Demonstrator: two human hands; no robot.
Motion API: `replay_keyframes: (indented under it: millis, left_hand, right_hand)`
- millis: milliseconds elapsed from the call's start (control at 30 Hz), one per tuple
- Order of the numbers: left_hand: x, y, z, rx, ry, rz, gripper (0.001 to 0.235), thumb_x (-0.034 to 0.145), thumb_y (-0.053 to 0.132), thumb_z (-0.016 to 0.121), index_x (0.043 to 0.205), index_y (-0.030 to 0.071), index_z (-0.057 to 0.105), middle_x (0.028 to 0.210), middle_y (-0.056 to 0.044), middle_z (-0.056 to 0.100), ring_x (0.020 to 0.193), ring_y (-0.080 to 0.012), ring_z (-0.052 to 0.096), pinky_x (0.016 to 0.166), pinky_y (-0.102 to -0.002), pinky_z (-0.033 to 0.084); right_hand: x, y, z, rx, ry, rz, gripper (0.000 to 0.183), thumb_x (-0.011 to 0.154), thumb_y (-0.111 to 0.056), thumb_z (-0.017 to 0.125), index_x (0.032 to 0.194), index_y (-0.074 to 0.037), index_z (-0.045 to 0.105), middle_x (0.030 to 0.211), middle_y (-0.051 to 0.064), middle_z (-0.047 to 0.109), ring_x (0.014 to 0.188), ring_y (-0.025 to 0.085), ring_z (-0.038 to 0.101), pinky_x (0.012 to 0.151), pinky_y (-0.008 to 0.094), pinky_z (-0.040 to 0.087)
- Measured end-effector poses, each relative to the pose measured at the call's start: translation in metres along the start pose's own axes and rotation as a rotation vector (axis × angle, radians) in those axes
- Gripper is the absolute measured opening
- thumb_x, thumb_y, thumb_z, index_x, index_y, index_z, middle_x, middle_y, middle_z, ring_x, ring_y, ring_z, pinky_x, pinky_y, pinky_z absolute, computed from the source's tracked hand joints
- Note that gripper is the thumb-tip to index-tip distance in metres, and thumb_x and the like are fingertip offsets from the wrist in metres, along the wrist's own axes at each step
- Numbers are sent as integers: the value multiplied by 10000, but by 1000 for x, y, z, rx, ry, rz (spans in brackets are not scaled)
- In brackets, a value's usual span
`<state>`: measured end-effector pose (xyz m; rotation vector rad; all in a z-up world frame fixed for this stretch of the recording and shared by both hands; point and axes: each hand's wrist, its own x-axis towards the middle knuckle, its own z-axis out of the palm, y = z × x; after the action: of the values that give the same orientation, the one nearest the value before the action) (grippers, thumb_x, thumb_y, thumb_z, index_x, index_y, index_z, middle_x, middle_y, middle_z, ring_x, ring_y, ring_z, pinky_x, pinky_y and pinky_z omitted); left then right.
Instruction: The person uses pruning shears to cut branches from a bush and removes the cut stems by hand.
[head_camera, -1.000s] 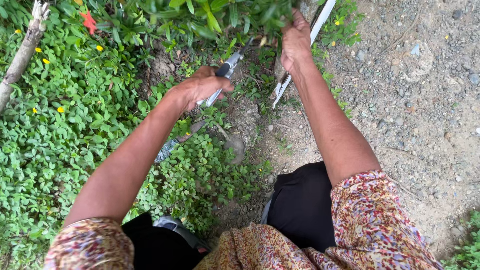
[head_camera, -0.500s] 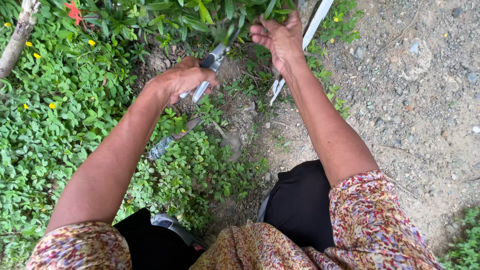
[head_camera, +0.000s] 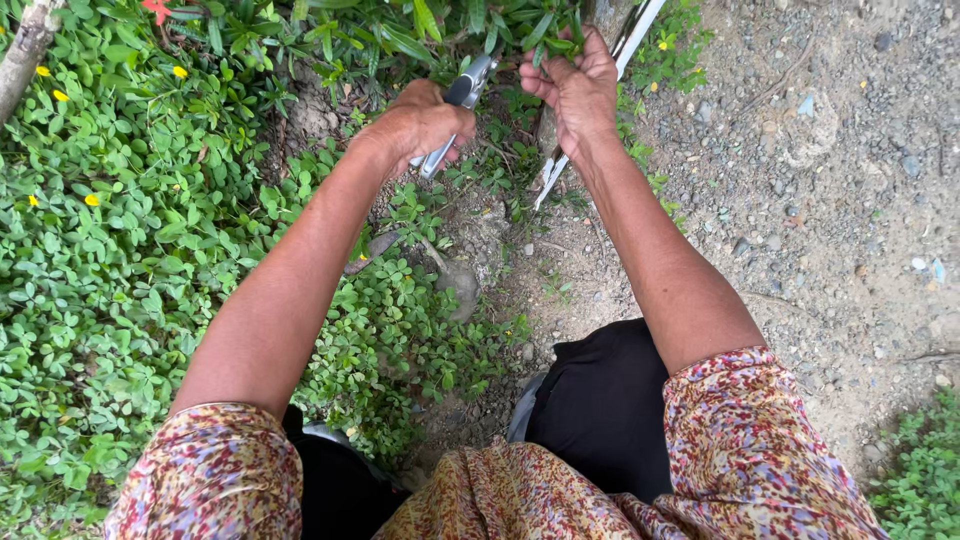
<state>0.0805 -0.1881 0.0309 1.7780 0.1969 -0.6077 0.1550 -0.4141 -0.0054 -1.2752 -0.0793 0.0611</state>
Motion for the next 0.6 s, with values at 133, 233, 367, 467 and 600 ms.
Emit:
replay_keyframes:
  millis: [133,233,367,467,600]
  left_hand:
    - [1,-1,5,34,66,22,242,872,199,718,943,-15,631,734,-54,676,585,-125,652,508,-285,572]
    - [-3,-2,12,18,108,31,259,880,210,720,1012,33,584,720,-76,653,538,-146,590,447,-315,509]
    - [-11,-10,5,171,101,10,291,920,256,713,984,-22,654,736,-95,652,550,-156,596,480,-301,525]
    - [-16,-31,-6,80,-86,-2,280,900,272,700,1019,28,632,772,-59,649,578,-129,602,479,-301,534]
    - [-13,-52,-15,80,-128,-43,291,895,219,718,1023,-37,663,828,-64,680,647,-137,646,548,-292,562]
  right_hand:
    - [0,4,-6,-39,15,14,214,978,117,596,1172,30,571,923,209,723,738,244,754,624,327,680]
    - [1,6,-5,-50,56,23,257,973,113,601,1214,34,561,910,215,725,719,246,754,606,327,678]
    - [-2,-4,-3,-53,34,9,325,985,124,601,1287,17,550,937,220,712,723,248,755,595,314,675]
    - [-19,-22,-1,-432,11,99,504,922,99,561,1404,-38,515,1045,238,716,742,282,735,562,339,646]
    - [-31,-47,0,-863,-120,256,1041,763,9,823,1502,-92,98,1398,260,452,1225,362,557,1011,490,497]
